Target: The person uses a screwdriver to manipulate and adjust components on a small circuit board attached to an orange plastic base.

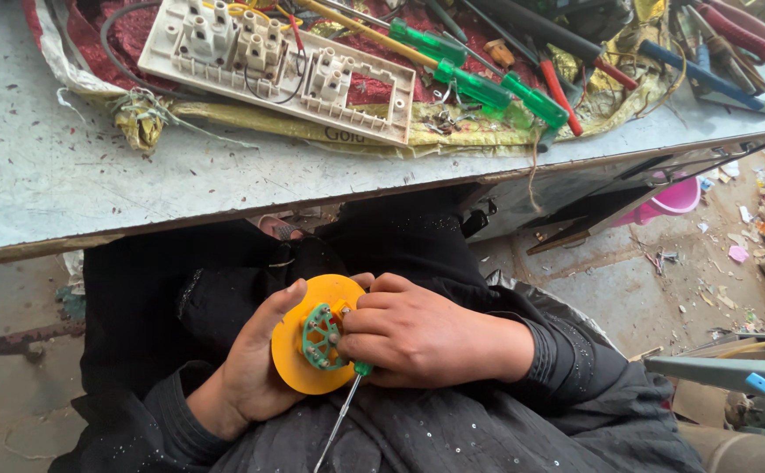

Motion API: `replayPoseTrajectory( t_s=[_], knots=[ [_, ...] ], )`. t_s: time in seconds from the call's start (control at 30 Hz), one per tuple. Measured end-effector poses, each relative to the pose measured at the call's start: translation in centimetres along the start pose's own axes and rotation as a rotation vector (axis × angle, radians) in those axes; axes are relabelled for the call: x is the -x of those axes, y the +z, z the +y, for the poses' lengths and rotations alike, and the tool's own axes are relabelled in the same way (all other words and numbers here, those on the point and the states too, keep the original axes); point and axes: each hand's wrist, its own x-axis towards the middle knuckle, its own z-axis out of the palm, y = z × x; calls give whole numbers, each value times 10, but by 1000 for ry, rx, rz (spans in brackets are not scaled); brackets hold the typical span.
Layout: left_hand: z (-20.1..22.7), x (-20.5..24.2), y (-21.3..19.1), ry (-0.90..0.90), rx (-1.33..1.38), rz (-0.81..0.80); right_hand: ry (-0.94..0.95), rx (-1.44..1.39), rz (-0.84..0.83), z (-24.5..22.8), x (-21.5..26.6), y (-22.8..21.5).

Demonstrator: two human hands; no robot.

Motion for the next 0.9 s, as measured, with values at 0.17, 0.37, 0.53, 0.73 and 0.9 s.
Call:
replayPoseTrajectory(
  t_s=[0.17, 0.37, 0.53, 0.73, 0.9],
  knots=[
    [1, 0, 2, 20, -18, -33, 43, 33, -8, -3, 2, -1],
    [1, 2, 4, 75, 2, -35, 85, 5, -3, -4, -2, 3],
    [2, 1, 3, 107, 61, -6, 95, 148, 53, -4, 0, 7],
    [2, -2, -1, 97, 114, 11, 64, 158, 67, -1, -2, 9],
    [7, -3, -1, 84, 131, -31, 186, 154, 136, 10, 4, -11]
  ],
)
